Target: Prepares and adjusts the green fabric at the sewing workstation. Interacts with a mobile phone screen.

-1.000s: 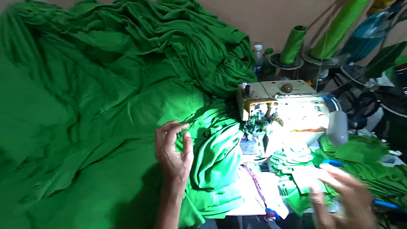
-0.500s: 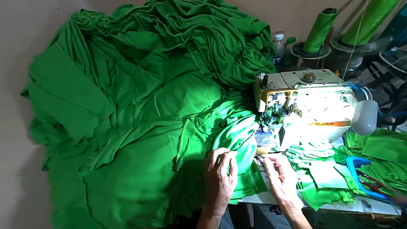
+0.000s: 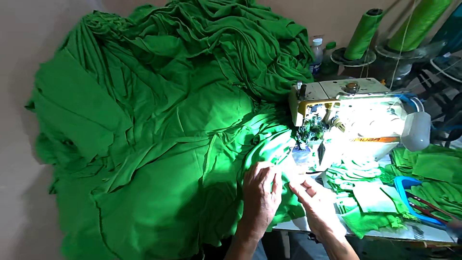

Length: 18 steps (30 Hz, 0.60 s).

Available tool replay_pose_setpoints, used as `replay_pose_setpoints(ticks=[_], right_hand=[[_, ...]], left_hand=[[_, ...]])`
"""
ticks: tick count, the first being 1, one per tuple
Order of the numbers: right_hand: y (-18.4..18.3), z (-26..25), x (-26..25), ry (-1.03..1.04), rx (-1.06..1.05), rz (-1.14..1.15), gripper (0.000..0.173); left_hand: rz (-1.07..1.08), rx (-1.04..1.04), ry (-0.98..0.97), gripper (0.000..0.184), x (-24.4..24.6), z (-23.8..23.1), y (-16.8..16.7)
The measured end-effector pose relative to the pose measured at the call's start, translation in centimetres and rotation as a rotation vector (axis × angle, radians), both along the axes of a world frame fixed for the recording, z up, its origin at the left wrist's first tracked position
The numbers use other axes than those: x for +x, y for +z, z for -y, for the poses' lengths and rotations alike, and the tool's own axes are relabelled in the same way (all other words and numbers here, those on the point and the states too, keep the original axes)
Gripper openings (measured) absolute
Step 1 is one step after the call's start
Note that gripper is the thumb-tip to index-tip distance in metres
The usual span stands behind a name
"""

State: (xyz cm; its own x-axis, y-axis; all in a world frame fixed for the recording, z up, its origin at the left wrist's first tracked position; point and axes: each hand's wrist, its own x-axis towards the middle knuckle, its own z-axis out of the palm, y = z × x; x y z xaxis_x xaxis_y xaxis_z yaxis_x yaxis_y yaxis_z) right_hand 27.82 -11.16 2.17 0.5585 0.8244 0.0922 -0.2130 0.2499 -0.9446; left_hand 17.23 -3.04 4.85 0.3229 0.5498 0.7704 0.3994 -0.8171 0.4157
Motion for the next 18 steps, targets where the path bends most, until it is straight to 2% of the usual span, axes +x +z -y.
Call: replay_pose_setpoints(ticks=[2,5,6,8,12,14,16,18], right_hand=[[-0.4,0.5,0.7,0.02,0.007,0.043,0.009],[-1.2,1.0,1.6,0.032,0.002,0.068,0.011],[-1.1,1.1,1.8,0.02,-0.016,0.063,0.011],[-1.0,1.2,2.0,-0.001,-0.042,0.066,0.011],[-1.4,1.1,2.6,0.027,-0.064,0.131,0.011],[-1.2,0.8,2.7,0.047,-0.071,0.163,0.021],[-0.6,0.4,2.7,0.054,-0.072,0.125,0.019],[-0.4,-0.2,2.7,0.065,-0.054,0.075,0.013]], left_hand=[[-0.088,-0.003,-0.031,0.015,0.7,-1.6,1.7],[-0.451,-0.142,-0.104,0.029,2.0,-4.9,4.2],[-0.565,-0.181,-0.076,0.035,2.3,-6.2,4.4],[-0.638,-0.199,0.054,0.041,2.3,-8.6,3.9],[-0.565,-0.071,0.281,0.039,2.7,-9.6,1.4],[-0.475,-0.061,0.226,0.035,2.4,-8.6,0.9],[-0.301,-0.032,0.137,0.024,1.7,-7.5,0.8],[-0.146,0.028,0.144,0.019,1.0,-5.8,0.9]])
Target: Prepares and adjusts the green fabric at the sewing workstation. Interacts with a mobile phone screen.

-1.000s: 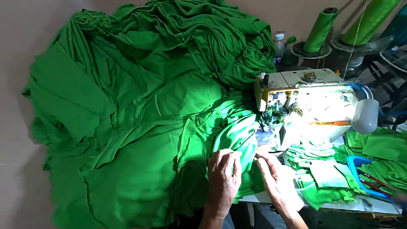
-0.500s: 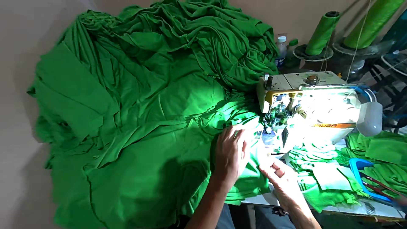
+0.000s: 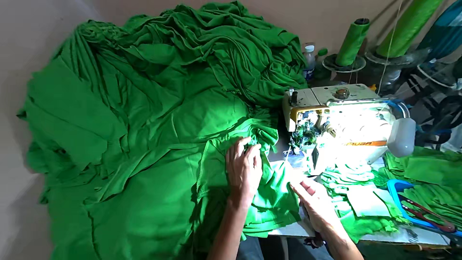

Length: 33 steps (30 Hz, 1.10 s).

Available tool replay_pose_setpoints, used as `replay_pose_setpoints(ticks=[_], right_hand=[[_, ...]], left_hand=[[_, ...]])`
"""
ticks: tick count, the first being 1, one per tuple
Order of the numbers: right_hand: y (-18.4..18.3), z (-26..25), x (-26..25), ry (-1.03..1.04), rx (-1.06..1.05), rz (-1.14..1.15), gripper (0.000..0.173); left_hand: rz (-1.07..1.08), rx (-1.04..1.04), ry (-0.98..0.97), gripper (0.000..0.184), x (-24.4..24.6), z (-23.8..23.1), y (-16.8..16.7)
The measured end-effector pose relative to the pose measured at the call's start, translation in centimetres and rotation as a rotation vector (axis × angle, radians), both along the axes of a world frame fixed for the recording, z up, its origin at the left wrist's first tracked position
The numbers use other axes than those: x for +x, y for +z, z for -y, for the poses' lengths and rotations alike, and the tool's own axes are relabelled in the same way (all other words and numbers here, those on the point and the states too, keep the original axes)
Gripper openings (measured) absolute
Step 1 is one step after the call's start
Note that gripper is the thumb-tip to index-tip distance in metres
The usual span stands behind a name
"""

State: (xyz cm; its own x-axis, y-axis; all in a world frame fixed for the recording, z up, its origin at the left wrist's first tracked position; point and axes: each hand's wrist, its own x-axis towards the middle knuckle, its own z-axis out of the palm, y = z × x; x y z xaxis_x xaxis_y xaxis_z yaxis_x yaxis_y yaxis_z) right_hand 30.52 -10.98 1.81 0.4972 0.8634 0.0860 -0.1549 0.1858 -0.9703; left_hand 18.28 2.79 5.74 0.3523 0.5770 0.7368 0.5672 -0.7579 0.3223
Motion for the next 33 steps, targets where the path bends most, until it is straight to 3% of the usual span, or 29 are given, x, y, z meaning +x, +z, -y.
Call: replay_pose_setpoints(ticks=[4,10,15,25,30,33], right_hand=[[0.6,-0.8,-0.3,-0.039,0.02,-0.07,0.011],[1.5,-0.3,-0.7,0.012,-0.02,-0.288,0.02],[2.3,-0.1,-0.7,0.007,-0.078,-0.349,0.028],[0.8,-0.1,-0.4,-0.03,0.085,-0.066,0.025],[0.1,0.3,0.1,-0.101,0.1,0.22,0.018],[0.4,0.7,0.3,-0.227,0.049,0.348,0.014]], left_hand=[[0.119,-0.081,-0.071,0.017,-0.7,4.9,1.0],[0.237,-0.16,-0.3,0.013,0.0,7.6,-2.4],[0.172,-0.126,-0.236,0.016,0.6,7.7,-3.1],[0.131,-0.027,-0.178,0.01,1.3,7.8,-3.2],[0.26,-0.142,-0.195,0.013,0.8,6.9,-2.0],[0.336,-0.347,-0.176,0.02,0.5,6.5,-0.4]])
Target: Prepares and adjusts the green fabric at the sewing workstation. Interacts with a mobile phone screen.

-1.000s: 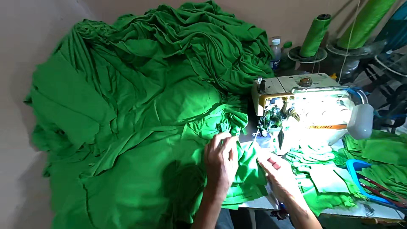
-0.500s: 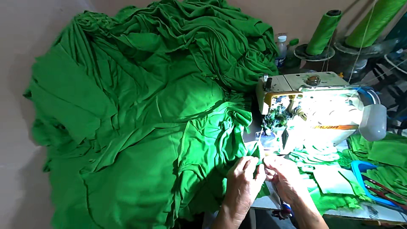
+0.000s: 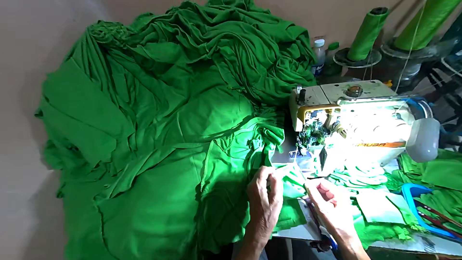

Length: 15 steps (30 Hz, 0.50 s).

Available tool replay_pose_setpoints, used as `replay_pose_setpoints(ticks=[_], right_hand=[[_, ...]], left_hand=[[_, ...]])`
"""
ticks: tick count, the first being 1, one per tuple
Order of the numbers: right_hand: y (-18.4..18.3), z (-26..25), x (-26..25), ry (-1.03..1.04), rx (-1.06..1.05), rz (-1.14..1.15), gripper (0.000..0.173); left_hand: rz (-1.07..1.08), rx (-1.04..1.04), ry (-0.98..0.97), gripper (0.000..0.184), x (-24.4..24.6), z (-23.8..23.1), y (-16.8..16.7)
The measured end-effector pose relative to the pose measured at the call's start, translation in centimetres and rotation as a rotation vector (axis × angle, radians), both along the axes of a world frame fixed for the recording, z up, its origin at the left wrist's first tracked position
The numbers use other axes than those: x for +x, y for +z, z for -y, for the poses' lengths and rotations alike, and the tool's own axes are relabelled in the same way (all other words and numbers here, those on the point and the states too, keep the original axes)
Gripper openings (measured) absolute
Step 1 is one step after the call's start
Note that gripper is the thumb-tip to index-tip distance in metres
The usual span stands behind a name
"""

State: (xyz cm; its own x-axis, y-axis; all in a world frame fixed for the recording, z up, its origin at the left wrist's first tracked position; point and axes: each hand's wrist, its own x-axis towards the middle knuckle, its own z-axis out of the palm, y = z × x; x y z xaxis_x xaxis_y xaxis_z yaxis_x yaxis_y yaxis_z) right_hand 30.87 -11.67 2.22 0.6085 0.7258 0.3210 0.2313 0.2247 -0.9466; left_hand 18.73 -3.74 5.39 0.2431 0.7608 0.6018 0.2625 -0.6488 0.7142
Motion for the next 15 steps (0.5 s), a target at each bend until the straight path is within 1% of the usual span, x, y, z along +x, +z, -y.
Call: replay_pose_setpoints(ticks=[1,2,3,4,5,8,10,13,15], right_hand=[[0.2,0.1,0.1,-0.032,0.013,0.019,0.014],[0.4,0.2,0.1,-0.058,0.019,0.029,0.014],[0.5,0.2,0.2,-0.071,0.028,0.043,0.014],[0.5,0.2,0.4,-0.081,0.032,0.073,0.015],[0.3,0.1,0.5,-0.084,0.03,0.113,0.016],[-1.2,-0.6,0.3,-0.094,-0.037,0.249,0.022],[-2.1,-1.3,0.3,-0.117,-0.053,0.296,0.025],[-1.9,-1.3,0.4,-0.09,-0.062,0.266,0.025],[-1.0,-0.2,0.6,-0.032,-0.086,0.234,0.024]], left_hand=[[-0.035,-0.076,0.0,0.022,-0.1,-0.2,0.7],[-0.098,-0.106,0.016,0.023,-0.1,-0.5,1.3],[-0.174,-0.077,0.061,0.022,0.0,-0.9,1.6],[-0.256,-0.016,0.141,0.022,0.2,-1.5,1.7],[-0.34,-0.002,0.211,0.023,0.3,-2.1,1.8],[-0.503,-0.068,0.313,0.029,0.8,-4.1,0.8],[-0.475,-0.045,0.307,0.028,0.9,-4.7,0.0],[-0.252,0.085,0.206,0.018,-0.2,-5.2,-1.0],[-0.169,0.197,0.195,0.017,-0.6,-4.7,-1.1]])
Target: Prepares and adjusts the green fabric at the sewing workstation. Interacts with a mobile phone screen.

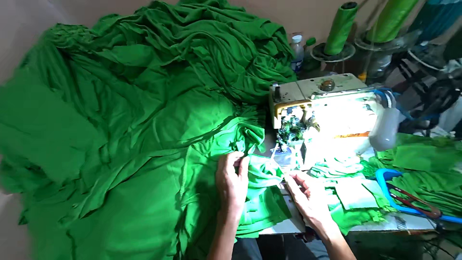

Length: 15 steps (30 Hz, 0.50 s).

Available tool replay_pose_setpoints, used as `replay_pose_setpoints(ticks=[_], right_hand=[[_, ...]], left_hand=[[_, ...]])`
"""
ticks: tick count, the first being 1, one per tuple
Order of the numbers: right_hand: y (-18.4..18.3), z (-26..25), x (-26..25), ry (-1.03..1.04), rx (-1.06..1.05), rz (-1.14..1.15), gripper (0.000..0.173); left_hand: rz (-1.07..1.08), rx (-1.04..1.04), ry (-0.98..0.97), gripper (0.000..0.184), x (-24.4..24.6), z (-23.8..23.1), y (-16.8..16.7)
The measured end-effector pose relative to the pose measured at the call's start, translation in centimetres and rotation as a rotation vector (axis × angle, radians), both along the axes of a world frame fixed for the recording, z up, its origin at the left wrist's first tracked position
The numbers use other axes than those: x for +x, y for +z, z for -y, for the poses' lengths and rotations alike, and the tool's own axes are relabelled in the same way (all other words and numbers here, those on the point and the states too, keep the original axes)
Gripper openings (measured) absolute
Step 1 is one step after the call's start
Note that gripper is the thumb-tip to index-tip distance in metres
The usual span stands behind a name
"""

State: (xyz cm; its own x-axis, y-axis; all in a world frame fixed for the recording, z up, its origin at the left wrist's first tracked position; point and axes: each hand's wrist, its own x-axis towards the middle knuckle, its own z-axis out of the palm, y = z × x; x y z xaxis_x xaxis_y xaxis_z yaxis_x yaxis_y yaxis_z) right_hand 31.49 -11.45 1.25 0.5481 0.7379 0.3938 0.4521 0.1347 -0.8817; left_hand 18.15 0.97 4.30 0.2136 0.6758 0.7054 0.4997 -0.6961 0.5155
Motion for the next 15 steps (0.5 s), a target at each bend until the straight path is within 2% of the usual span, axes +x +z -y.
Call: replay_pose_setpoints(ticks=[2,4,7,10,12,15], right_hand=[[1.0,1.7,0.3,0.019,0.03,0.053,0.026],[1.9,3.9,0.9,-0.028,0.116,0.136,0.025],[3.2,7.6,2.9,-0.161,0.161,0.213,0.022],[3.5,10.6,5.8,-0.298,0.131,0.26,0.026],[3.2,11.8,7.1,-0.389,0.071,0.248,0.028],[2.5,12.5,8.0,-0.459,0.022,0.239,0.03]], left_hand=[[0.004,0.118,0.005,0.019,0.4,1.6,0.7],[0.012,0.151,-0.073,0.015,1.5,4.1,1.3],[0.041,0.042,-0.383,0.01,3.9,8.0,1.0],[-0.008,0.017,-0.671,0.012,6.6,10.1,-0.6],[-0.033,0.037,-0.722,0.014,8.6,10.8,-1.5],[-0.097,0.016,-0.661,0.016,11.1,11.0,-1.9]])
